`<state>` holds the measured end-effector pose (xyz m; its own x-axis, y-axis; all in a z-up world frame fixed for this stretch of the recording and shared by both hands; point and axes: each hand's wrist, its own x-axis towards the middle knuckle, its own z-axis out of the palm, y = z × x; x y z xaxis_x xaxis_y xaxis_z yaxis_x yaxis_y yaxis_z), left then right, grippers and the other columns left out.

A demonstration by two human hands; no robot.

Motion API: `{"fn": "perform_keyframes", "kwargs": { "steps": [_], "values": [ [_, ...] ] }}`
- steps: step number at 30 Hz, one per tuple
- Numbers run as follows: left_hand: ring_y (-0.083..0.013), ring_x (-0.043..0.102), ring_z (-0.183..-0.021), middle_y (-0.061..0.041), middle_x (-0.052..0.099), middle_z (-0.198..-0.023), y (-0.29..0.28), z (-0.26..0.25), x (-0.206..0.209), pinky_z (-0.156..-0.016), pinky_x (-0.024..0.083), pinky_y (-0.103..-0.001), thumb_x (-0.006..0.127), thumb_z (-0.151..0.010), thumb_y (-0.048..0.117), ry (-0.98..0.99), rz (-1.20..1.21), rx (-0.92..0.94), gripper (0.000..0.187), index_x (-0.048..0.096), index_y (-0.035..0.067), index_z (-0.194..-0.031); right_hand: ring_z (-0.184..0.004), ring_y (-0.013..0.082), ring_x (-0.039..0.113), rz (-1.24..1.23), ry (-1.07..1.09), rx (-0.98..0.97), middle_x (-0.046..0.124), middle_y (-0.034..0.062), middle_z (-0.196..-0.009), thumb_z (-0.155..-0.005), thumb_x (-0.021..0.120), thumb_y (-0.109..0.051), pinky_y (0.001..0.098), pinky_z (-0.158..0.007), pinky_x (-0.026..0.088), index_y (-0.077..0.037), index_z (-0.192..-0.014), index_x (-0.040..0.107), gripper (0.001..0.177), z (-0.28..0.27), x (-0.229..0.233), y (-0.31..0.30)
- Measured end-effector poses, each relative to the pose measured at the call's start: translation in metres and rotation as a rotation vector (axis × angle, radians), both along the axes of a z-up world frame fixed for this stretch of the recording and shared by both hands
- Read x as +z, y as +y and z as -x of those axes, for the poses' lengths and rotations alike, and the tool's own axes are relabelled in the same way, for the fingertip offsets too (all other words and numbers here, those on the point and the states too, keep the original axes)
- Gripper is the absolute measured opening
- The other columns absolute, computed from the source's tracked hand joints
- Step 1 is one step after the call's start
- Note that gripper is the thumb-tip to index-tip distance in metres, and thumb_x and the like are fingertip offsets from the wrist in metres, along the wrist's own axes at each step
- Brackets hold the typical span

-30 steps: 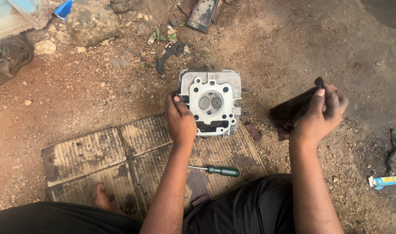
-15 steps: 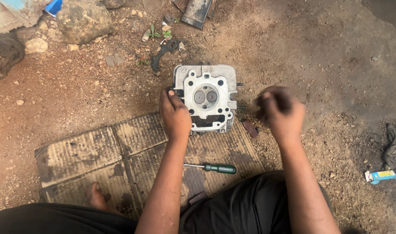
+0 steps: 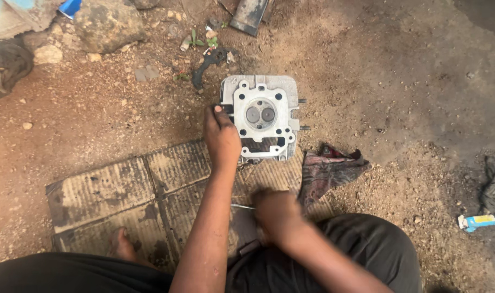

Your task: The person uses a screwdriver and a cloth to clean and work on a detached motorcycle engine cylinder head.

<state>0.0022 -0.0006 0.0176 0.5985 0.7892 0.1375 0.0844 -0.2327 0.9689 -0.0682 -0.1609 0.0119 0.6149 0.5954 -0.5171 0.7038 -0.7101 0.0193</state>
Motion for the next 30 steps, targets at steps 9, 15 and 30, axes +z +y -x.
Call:
{"fn": "perform_keyframes", "kwargs": {
  "steps": [9, 15, 30],
  "values": [
    [-0.0466, 0.064, -0.103, -0.027, 0.067, -0.11, -0.004, 0.003, -0.007, -0.09, 0.047, -0.053, 0.037, -0.109, 0.03, -0.021, -0.038, -0.015, 0.038, 0.058, 0.0, -0.116, -0.107, 0.025, 0.077, -0.707, 0.311, -0.231, 0.077, 0.0087, -0.123, -0.092, 0.057, -0.016, 0.0398, -0.093, 0.056, -0.016, -0.131, 0.068, 0.041, -0.052, 0.091, -0.11],
    [-0.0465, 0.064, -0.105, -0.028, 0.065, -0.113, -0.024, 0.028, -0.01, -0.089, 0.048, -0.053, 0.033, -0.109, 0.026, -0.02, -0.172, 0.072, 0.038, 0.054, -0.002, -0.123, -0.072, 0.0368, 0.074, -0.61, -0.153, -0.58, 0.075, 0.0184, -0.09, -0.093, 0.065, -0.031, 0.0485, -0.071, 0.059, -0.034, -0.143, 0.062, 0.05, -0.019, 0.111, -0.107],
    [-0.048, 0.065, -0.095, -0.028, 0.066, -0.105, -0.02, 0.024, -0.004, -0.08, 0.048, -0.057, 0.036, -0.108, 0.029, 0.108, -0.121, 0.071, 0.035, 0.052, 0.001, -0.122, -0.085, 0.0351, 0.073, -1.16, -0.243, -0.417, 0.072, 0.0223, -0.095, -0.1, 0.061, -0.019, 0.0419, -0.068, 0.057, -0.014, -0.141, 0.06, 0.041, 0.023, 0.054, -0.075]
  ]
}}
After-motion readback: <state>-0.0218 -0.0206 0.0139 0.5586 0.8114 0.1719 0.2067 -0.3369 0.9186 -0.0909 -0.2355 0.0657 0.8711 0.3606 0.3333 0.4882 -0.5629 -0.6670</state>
